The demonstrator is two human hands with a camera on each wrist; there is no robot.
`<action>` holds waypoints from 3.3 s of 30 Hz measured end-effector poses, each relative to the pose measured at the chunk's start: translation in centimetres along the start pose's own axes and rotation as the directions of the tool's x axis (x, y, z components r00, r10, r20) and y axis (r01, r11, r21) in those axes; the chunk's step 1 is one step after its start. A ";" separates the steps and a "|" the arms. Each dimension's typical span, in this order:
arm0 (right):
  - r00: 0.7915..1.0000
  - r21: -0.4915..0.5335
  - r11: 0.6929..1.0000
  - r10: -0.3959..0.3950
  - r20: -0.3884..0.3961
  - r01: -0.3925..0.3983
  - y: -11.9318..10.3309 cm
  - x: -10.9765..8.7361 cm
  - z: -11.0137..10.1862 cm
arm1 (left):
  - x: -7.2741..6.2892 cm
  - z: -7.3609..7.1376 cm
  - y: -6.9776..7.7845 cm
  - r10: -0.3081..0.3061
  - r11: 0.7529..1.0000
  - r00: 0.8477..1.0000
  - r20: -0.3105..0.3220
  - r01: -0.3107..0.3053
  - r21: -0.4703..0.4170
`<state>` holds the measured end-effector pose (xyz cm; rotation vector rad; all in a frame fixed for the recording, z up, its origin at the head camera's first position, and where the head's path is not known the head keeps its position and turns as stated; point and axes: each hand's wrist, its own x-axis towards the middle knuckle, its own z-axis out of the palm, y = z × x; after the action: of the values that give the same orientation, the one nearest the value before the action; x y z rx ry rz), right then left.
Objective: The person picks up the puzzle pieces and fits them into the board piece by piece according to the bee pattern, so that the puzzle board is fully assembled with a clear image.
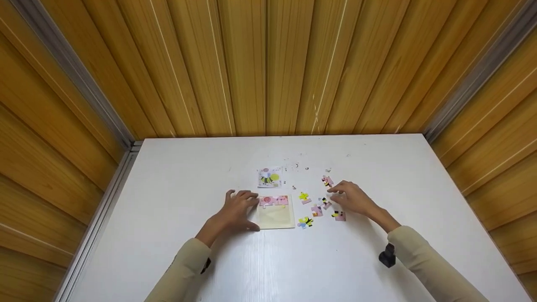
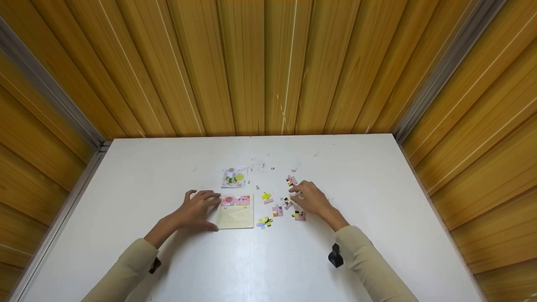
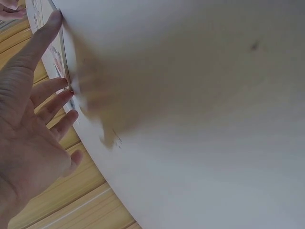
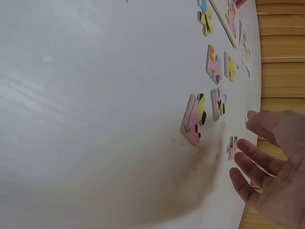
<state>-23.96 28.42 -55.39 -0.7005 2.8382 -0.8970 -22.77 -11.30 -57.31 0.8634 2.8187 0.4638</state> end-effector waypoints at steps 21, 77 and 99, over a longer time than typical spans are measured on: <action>0.999 -0.120 0.992 0.040 -0.006 -0.041 0.2 0.2 2.2 | 0.0 -0.1 0.4 -0.047 0.999 0.998 0.040 0.048 -0.019; 0.989 -0.009 1.000 0.000 0.147 0.001 0.5 0.7 1.4 | 0.0 0.0 0.1 -0.033 0.999 0.999 0.016 0.033 -0.012; 0.997 -0.049 0.998 0.050 0.053 -0.048 0.7 0.8 2.3 | 0.0 0.0 0.0 -0.027 0.999 0.999 0.019 0.027 -0.023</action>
<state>-24.49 27.39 -57.63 -0.6471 2.8239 -0.7933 -22.78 -11.26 -57.28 0.8201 2.7986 0.4810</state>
